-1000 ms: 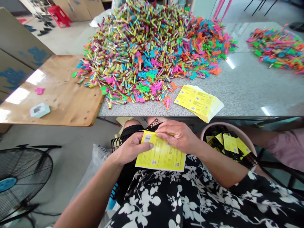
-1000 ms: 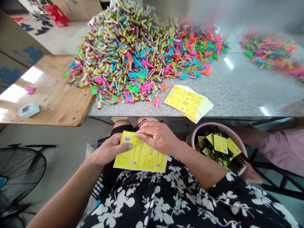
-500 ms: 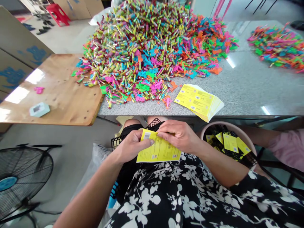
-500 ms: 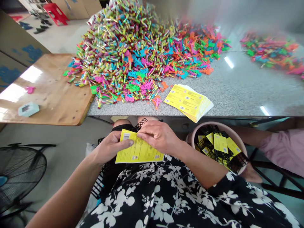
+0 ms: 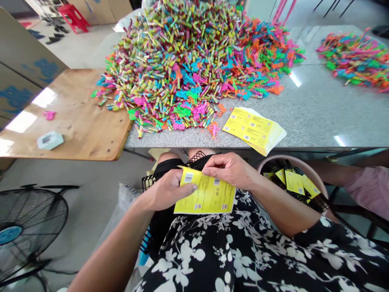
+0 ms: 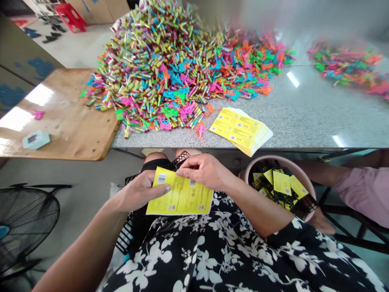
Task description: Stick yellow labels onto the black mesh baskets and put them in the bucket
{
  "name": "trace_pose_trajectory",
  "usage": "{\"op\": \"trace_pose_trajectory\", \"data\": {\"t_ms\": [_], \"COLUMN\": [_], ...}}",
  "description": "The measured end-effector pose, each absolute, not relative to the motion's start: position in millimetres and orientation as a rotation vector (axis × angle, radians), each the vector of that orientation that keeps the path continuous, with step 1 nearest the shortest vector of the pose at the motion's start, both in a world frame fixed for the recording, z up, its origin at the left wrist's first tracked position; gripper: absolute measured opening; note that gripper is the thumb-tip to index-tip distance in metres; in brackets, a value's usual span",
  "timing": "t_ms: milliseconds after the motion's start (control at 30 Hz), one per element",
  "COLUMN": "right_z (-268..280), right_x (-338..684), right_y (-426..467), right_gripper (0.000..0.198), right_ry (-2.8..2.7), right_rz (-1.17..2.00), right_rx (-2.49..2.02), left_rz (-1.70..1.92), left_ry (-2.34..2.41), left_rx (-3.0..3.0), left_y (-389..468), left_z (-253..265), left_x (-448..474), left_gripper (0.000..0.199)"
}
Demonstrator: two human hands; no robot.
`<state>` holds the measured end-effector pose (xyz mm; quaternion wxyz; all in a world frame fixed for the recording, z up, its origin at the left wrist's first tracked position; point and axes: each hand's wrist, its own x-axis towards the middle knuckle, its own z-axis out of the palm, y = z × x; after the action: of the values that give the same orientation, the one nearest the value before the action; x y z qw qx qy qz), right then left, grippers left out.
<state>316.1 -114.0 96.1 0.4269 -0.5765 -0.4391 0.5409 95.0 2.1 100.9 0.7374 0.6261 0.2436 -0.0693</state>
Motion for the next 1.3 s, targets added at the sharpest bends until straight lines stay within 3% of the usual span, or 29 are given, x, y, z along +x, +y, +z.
{"op": "trace_pose_trajectory", "data": {"t_ms": [367,733,833,1133,1300], "right_z": [90,93,89,88,89], "right_x": [316,316,314,330,360], "right_y": [-113,-110,-108,-106,-104], "right_gripper": [0.031,0.033,0.026,0.032,0.035], "right_ry": [-1.099,-1.506,-1.435,-0.887,-0.759], "right_rz": [1.372,1.099,1.139,1.203,1.008], "right_rx": [-1.436,-1.370,-1.342,-1.321,-1.308], "left_rz": [-0.164,-0.198,-0.211,-0.180,0.183], "left_ry": [0.530,0.540,0.576,0.548,0.759], "left_rx": [1.377,1.533,1.585,1.315,1.208], "left_y": [4,3,1,6,22], "left_z": [97,105,108,108,104], "left_x": [90,91,90,78,69], "left_gripper": [0.032,0.024,0.025,0.025,0.027]}}
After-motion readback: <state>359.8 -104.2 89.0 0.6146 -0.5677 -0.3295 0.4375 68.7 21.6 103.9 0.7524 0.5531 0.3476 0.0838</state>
